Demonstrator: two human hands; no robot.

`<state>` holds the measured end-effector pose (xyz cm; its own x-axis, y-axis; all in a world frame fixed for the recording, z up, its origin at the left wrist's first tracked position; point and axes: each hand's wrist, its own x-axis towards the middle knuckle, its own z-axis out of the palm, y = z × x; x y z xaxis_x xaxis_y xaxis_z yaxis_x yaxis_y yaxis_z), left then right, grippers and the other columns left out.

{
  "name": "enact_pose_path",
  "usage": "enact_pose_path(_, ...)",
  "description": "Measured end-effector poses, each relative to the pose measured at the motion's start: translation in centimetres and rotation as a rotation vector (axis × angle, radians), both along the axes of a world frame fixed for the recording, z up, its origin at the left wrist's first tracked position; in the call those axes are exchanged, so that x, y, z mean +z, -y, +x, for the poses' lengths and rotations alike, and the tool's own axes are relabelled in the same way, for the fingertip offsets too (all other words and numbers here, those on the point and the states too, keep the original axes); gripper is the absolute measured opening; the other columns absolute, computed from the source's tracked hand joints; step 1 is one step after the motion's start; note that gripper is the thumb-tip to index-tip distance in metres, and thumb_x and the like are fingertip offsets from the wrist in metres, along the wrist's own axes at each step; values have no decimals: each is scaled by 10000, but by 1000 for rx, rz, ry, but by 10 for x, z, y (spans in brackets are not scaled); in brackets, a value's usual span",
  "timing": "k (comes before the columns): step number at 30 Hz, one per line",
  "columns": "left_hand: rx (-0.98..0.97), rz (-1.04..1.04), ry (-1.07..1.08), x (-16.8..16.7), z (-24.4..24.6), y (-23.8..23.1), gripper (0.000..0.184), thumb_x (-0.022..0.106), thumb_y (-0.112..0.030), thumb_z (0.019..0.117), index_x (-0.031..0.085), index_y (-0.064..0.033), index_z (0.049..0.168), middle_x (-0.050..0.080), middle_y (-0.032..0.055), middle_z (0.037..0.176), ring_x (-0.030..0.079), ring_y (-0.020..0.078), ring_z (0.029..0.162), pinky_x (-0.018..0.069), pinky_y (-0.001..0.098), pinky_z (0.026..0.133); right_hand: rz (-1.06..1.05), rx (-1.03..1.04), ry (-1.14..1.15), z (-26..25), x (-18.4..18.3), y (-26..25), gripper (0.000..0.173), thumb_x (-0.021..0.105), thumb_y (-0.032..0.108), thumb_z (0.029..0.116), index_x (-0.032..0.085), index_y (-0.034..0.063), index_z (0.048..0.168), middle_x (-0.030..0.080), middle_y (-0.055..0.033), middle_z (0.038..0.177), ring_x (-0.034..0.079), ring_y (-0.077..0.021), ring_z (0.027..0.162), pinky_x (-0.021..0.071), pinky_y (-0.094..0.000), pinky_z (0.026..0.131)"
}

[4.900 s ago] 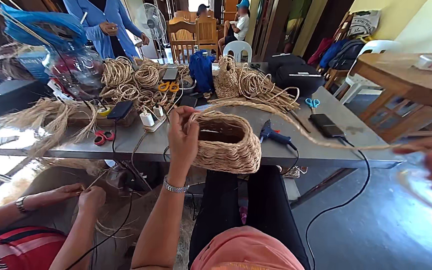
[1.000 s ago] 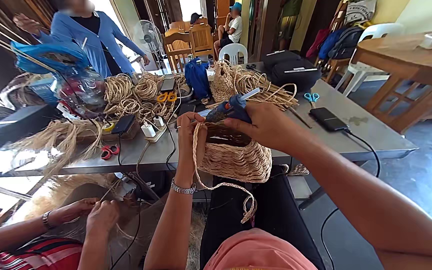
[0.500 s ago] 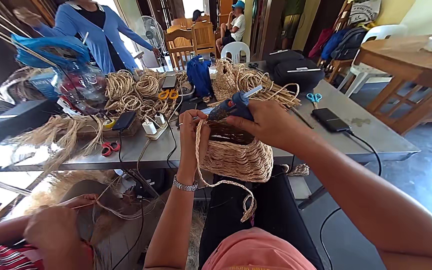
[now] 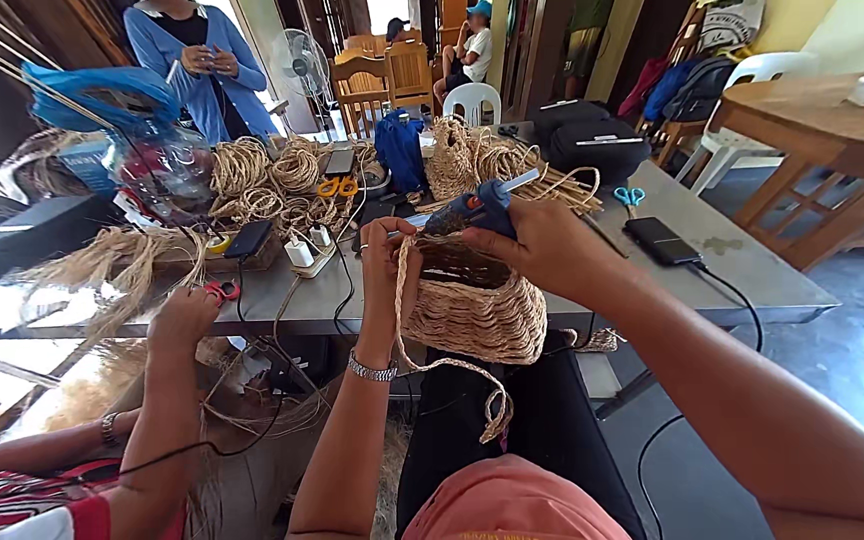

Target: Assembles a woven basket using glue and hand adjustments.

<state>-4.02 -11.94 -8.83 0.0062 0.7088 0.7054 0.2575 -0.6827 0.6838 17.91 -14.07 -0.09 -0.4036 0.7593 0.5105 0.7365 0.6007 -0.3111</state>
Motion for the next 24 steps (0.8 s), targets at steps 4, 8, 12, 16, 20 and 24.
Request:
enact_pose_path(4, 2, 9, -9, -1, 0, -2, 281, 549, -99, 984, 541, -153, 1259, 571, 57, 1212, 631, 102, 878, 553, 252, 680, 20, 12, -1, -2, -2, 0, 466, 546, 501, 1036, 680, 55, 1044, 656, -80, 804, 664, -211, 757, 544, -441, 699)
enact_pose_path(8, -2, -12, -8, 2, 0, -4, 265, 559, -89, 1019, 567, -163, 1273, 541, 65, 1272, 624, 99, 875, 551, 240, 682, 37, -2, 7, 6, -1, 2, 463, 538, 502, 1037, 669, 58, 1025, 637, -72, 776, 649, -203, 738, 521, -424, 678)
enact_pose_path(12, 16, -36, -4, 3, 2, -3, 274, 503, -113, 1012, 595, -177, 1262, 527, 64, 1302, 623, 101, 911, 551, 249, 691, 61, 8, 10, 12, 0, 5, 440, 553, 478, 1035, 683, 58, 1044, 656, -75, 789, 660, -200, 753, 530, -421, 696)
enact_pose_path(16, 15, -39, 6, 3, 2, -2, 272, 510, -92, 1016, 598, -180, 1257, 525, 59, 1306, 622, 95, 918, 552, 244, 717, 45, 0, 23, 8, 1, 4, 446, 549, 480, 1039, 684, 56, 1036, 658, -78, 804, 662, -203, 767, 534, -423, 706)
enact_pose_path(20, 15, -42, 14, 4, 2, -5, 256, 516, -116, 1012, 609, -182, 1242, 523, 62, 1305, 621, 105, 929, 553, 257, 713, 34, 30, -8, 6, -1, 1, 437, 550, 491, 1036, 691, 83, 1104, 687, -76, 863, 680, -209, 809, 550, -449, 737)
enact_pose_path(24, 18, -1, -13, 3, 1, -4, 251, 523, -113, 1021, 627, -166, 1243, 518, 80, 1315, 619, 126, 991, 565, 273, 752, 36, 26, 4, 11, 1, 5, 439, 555, 510, 1027, 679, 92, 1084, 650, -54, 790, 646, -191, 721, 534, -440, 660)
